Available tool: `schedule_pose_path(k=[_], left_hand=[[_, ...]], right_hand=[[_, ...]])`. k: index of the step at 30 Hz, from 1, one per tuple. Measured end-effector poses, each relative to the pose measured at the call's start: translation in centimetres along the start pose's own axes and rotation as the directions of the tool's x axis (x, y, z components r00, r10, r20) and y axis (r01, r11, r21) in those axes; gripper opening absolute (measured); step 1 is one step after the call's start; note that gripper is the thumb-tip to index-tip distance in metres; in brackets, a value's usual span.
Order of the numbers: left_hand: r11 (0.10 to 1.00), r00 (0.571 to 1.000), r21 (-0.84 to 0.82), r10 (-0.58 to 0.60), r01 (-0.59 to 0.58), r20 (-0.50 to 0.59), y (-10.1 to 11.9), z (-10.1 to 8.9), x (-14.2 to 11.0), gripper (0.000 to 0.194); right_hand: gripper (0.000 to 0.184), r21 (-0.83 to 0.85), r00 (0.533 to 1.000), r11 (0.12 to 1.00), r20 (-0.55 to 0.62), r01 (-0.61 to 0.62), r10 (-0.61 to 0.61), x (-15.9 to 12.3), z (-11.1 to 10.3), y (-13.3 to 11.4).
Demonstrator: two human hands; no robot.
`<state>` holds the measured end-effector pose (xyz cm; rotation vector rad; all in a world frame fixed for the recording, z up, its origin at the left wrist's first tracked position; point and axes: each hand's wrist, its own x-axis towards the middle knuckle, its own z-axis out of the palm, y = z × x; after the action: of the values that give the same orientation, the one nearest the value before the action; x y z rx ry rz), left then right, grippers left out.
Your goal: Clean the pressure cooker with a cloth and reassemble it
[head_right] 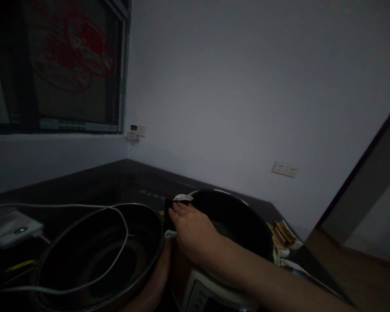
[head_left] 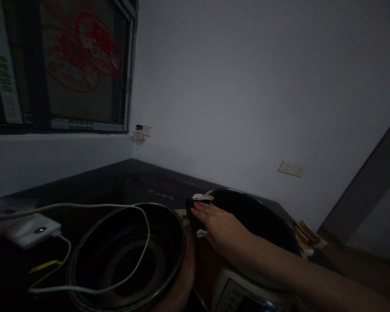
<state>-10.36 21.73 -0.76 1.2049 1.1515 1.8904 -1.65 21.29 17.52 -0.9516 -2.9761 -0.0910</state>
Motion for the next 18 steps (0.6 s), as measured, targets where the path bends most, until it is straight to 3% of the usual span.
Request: schedule_pose_path(k=[4, 7, 11, 18], left_hand=[[0.996, 0.996, -0.021, -0.085, 0.085, -0.016, -0.6, 0.5, -0.4, 0.050], [0.974, 0.977, -0.087, -0.211, 0.211, 0.009, -1.4, 0.7, -0.7, 0.064], [0.971, 0.977, -0.101, -0.213, 0.215, 0.032, -1.4, 0.5, -1.0, 0.065], [0.961, 0.972, -0.147, -0.233, 0.234, 0.025, -0.3, 0.5, -1.1, 0.059]], right_hand=[[0.058, -0.124, 0.996, 0.989, 0.026, -0.076, 0.080, 2.3, -0.3, 1.0], [0.043, -0.155, 0.982, 0.972, 0.025, -0.179, 0.185, 5.1, -0.4, 2.5], [0.032, -0.168, 0.965, 0.955, 0.055, -0.246, 0.258, 7.3, -0.6, 3.4], [0.041, -0.188, 0.984, 0.966, -0.012, -0.179, 0.180, 5.3, -0.2, 1.6]])
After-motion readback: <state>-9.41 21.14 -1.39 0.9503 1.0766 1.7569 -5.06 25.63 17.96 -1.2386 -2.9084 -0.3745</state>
